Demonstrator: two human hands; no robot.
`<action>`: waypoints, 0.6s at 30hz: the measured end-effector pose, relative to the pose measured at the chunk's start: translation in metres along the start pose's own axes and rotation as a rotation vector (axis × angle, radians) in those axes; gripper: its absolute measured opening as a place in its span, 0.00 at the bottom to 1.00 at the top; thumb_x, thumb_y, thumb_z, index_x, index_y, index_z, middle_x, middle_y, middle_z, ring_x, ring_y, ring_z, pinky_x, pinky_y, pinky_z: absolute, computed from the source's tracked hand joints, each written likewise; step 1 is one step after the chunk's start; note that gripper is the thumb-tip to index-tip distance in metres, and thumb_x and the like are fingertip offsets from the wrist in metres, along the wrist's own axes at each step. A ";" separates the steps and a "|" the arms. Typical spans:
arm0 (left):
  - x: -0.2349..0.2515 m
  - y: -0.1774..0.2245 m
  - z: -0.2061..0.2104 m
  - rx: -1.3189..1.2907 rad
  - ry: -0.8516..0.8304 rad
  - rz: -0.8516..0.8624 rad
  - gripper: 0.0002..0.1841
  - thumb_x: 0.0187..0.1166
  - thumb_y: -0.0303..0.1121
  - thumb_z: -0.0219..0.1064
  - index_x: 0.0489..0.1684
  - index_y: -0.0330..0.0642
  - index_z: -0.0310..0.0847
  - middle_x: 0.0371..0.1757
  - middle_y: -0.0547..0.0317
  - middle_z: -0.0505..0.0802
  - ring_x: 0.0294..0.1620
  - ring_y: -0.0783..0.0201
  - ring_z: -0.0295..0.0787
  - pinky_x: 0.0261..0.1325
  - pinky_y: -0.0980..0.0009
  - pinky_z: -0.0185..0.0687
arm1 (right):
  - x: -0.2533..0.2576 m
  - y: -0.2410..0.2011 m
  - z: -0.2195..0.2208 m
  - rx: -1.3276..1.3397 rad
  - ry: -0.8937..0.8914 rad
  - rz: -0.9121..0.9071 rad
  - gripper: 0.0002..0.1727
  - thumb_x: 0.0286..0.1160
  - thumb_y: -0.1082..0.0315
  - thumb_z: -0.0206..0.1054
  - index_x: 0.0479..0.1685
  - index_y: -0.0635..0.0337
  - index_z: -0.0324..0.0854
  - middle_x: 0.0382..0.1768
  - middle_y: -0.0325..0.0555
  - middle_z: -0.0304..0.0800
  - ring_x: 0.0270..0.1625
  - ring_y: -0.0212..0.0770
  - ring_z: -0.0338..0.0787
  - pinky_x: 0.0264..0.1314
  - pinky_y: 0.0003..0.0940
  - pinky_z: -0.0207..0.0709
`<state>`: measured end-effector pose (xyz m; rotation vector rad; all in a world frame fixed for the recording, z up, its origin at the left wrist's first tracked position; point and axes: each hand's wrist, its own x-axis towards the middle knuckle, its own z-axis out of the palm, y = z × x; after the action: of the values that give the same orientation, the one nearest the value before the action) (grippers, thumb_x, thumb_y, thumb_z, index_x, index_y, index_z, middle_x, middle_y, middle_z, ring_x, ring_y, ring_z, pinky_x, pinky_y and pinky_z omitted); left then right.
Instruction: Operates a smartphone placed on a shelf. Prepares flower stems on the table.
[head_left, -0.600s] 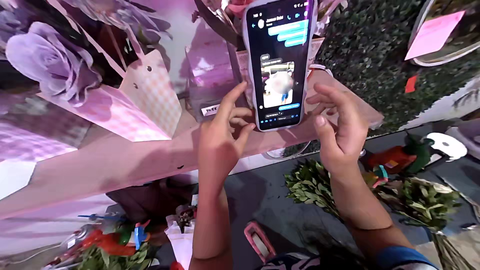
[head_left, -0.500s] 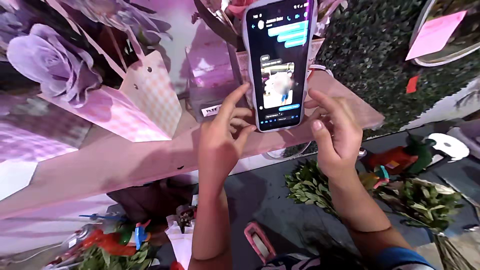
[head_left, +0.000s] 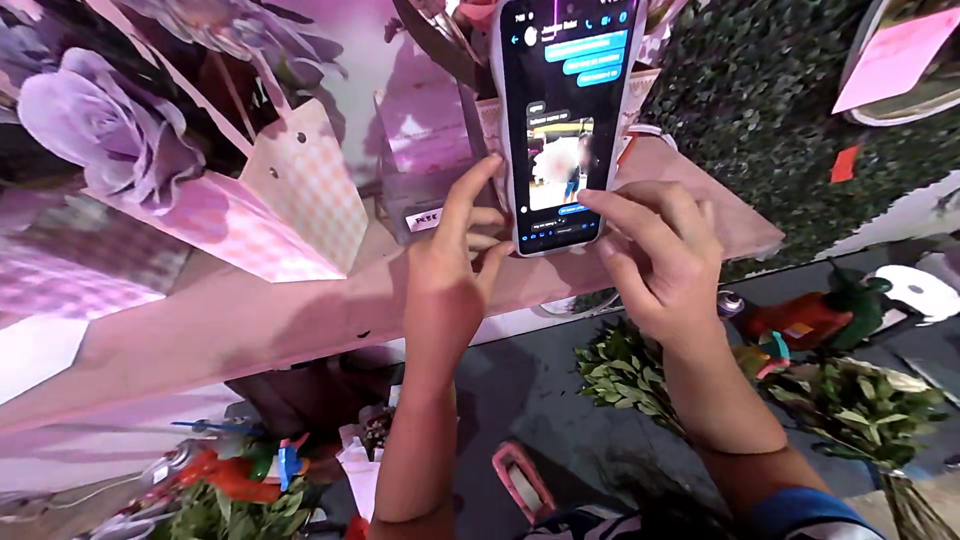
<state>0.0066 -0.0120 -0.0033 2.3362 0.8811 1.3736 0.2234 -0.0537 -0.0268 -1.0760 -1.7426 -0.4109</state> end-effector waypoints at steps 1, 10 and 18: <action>0.000 0.000 0.000 0.006 -0.003 -0.003 0.42 0.67 0.16 0.74 0.86 0.46 0.61 0.52 0.55 0.95 0.35 0.68 0.94 0.33 0.77 0.89 | 0.003 0.002 -0.001 -0.032 -0.008 -0.023 0.21 0.86 0.63 0.55 0.70 0.49 0.86 0.55 0.55 0.86 0.45 0.46 0.83 0.48 0.47 0.66; -0.001 -0.001 -0.001 0.049 0.006 -0.002 0.42 0.70 0.17 0.73 0.88 0.46 0.59 0.52 0.54 0.94 0.35 0.68 0.94 0.35 0.76 0.90 | 0.017 0.021 -0.003 0.091 -0.068 -0.015 0.24 0.90 0.56 0.50 0.77 0.49 0.81 0.54 0.51 0.85 0.42 0.42 0.80 0.43 0.44 0.65; -0.001 -0.002 -0.001 0.051 0.012 -0.033 0.40 0.69 0.19 0.74 0.86 0.45 0.61 0.51 0.57 0.95 0.35 0.70 0.94 0.34 0.77 0.89 | 0.016 0.025 -0.002 0.139 -0.079 0.016 0.28 0.89 0.53 0.50 0.86 0.50 0.69 0.58 0.48 0.88 0.42 0.38 0.83 0.43 0.43 0.70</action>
<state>0.0049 -0.0109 -0.0043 2.3426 0.9652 1.3690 0.2427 -0.0338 -0.0172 -1.0172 -1.8029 -0.2360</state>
